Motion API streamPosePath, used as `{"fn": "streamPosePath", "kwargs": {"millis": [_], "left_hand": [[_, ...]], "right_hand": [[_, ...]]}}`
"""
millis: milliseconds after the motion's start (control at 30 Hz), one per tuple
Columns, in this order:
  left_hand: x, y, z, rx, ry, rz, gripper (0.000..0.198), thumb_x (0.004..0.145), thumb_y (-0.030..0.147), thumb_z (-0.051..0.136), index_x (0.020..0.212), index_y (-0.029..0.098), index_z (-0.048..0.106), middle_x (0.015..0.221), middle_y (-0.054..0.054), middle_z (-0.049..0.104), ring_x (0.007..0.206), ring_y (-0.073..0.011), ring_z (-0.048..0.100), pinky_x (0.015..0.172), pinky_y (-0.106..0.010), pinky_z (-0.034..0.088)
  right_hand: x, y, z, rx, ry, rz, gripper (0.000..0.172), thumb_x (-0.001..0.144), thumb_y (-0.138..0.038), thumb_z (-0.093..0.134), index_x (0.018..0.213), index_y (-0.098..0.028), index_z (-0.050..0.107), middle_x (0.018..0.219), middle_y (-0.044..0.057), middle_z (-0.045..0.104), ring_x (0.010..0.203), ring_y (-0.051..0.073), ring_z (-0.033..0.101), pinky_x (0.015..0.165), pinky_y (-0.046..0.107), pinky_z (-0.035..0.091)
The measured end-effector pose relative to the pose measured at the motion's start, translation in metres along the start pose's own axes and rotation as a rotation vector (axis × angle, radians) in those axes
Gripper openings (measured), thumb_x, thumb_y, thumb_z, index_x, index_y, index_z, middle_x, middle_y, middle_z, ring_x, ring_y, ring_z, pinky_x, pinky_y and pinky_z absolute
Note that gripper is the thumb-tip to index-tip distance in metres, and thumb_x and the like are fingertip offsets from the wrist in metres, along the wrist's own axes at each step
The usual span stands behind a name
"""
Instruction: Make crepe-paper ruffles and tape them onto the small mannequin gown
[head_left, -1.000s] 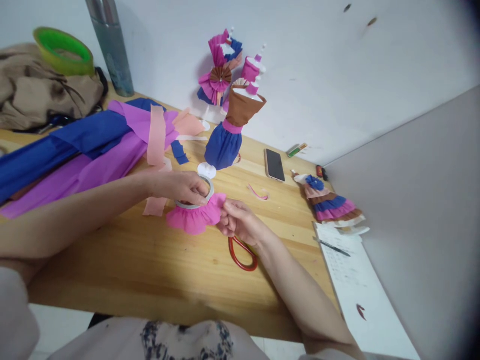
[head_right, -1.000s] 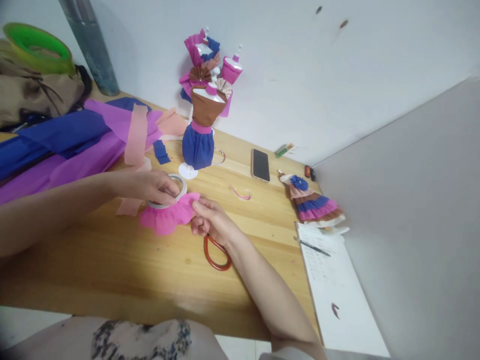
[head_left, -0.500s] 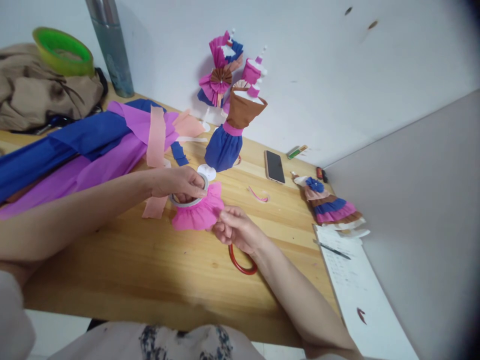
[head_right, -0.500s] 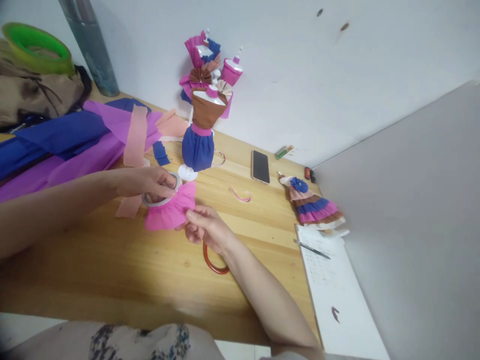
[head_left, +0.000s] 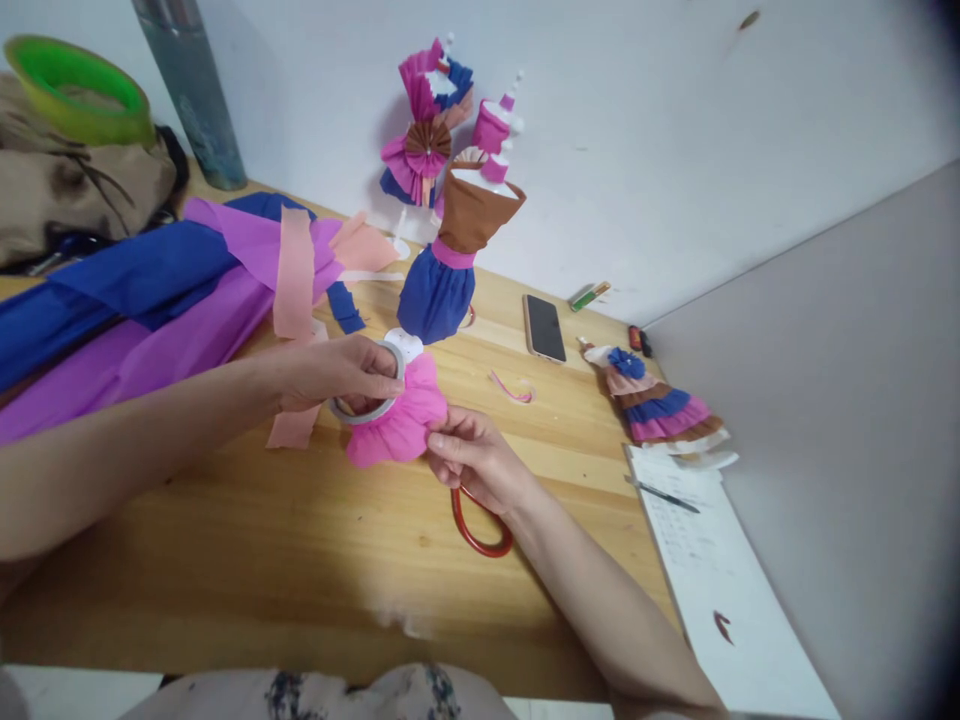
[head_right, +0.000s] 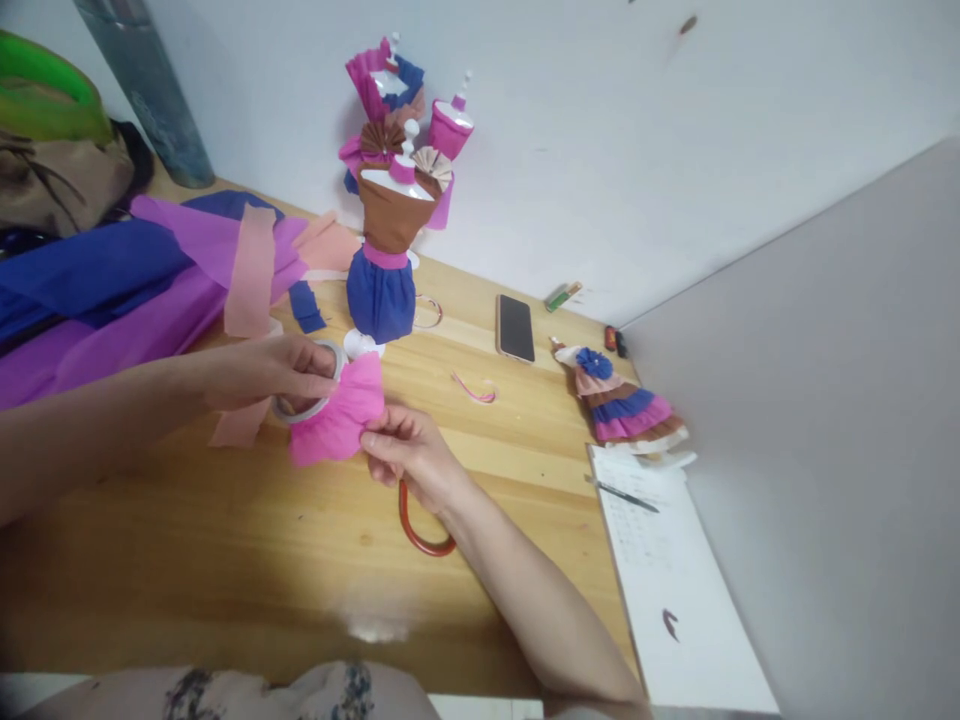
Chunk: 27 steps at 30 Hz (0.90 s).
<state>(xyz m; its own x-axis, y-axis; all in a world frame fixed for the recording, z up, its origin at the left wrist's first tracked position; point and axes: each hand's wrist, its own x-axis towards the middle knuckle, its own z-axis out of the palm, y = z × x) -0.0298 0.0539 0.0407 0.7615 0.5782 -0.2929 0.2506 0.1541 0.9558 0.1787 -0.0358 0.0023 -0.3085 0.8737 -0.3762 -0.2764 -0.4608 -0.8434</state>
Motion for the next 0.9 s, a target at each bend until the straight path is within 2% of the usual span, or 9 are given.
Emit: {"fn": "streamPosePath", "kwargs": {"millis": [133, 267, 400, 600, 800, 900], "left_hand": [[0.000, 0.001, 0.001, -0.031, 0.004, 0.038, 0.034, 0.074, 0.036, 0.070, 0.061, 0.017, 0.045, 0.054, 0.006, 0.040, 0.048, -0.0053, 0.033, 0.048, -0.020, 0.024], [0.001, -0.001, 0.004, -0.062, 0.016, 0.056, 0.033, 0.072, 0.034, 0.073, 0.061, 0.016, 0.048, 0.055, 0.004, 0.046, 0.051, -0.0064, 0.040, 0.051, -0.020, 0.031], [0.002, -0.002, 0.006, -0.035, 0.042, 0.051, 0.032, 0.071, 0.033, 0.073, 0.060, 0.016, 0.049, 0.055, 0.004, 0.048, 0.051, -0.0067, 0.040, 0.051, -0.020, 0.030], [0.002, -0.001, 0.005, 0.068, 0.084, 0.066, 0.031, 0.072, 0.037, 0.068, 0.060, 0.016, 0.049, 0.055, 0.004, 0.045, 0.052, -0.0065, 0.038, 0.051, -0.020, 0.028], [0.002, 0.004, 0.007, 0.203, 0.121, 0.079, 0.028, 0.071, 0.036, 0.061, 0.056, 0.018, 0.046, 0.054, 0.003, 0.044, 0.051, -0.0079, 0.038, 0.051, -0.022, 0.028], [0.001, 0.005, 0.010, 0.223, 0.134, 0.098, 0.028, 0.071, 0.037, 0.060, 0.057, 0.018, 0.045, 0.054, 0.003, 0.044, 0.052, -0.0083, 0.039, 0.050, -0.022, 0.028]], "right_hand": [[0.000, -0.003, 0.000, 0.034, 0.080, -0.007, 0.035, 0.061, -0.038, 0.087, 0.071, -0.017, 0.060, 0.047, -0.007, 0.055, 0.035, 0.006, 0.048, 0.033, 0.014, 0.026], [0.001, -0.003, 0.001, 0.059, 0.055, 0.008, 0.035, 0.060, -0.038, 0.087, 0.074, -0.018, 0.062, 0.049, -0.007, 0.056, 0.036, 0.007, 0.049, 0.032, 0.016, 0.025], [-0.001, -0.004, 0.002, 0.033, 0.076, -0.062, 0.034, 0.063, -0.039, 0.086, 0.068, -0.016, 0.062, 0.045, -0.007, 0.051, 0.035, 0.004, 0.041, 0.035, 0.017, 0.023], [-0.003, -0.010, 0.001, -0.012, 0.112, -0.130, 0.035, 0.063, -0.041, 0.086, 0.062, -0.015, 0.063, 0.055, -0.002, 0.063, 0.036, 0.002, 0.038, 0.037, 0.019, 0.018], [-0.004, -0.014, -0.001, -0.062, 0.107, -0.199, 0.035, 0.070, -0.041, 0.082, 0.060, -0.016, 0.061, 0.051, -0.004, 0.055, 0.038, 0.002, 0.034, 0.040, 0.020, 0.017], [-0.003, -0.013, -0.003, -0.110, 0.137, -0.206, 0.036, 0.071, -0.045, 0.081, 0.066, -0.017, 0.059, 0.048, -0.006, 0.051, 0.039, 0.004, 0.035, 0.040, 0.020, 0.018]]}}
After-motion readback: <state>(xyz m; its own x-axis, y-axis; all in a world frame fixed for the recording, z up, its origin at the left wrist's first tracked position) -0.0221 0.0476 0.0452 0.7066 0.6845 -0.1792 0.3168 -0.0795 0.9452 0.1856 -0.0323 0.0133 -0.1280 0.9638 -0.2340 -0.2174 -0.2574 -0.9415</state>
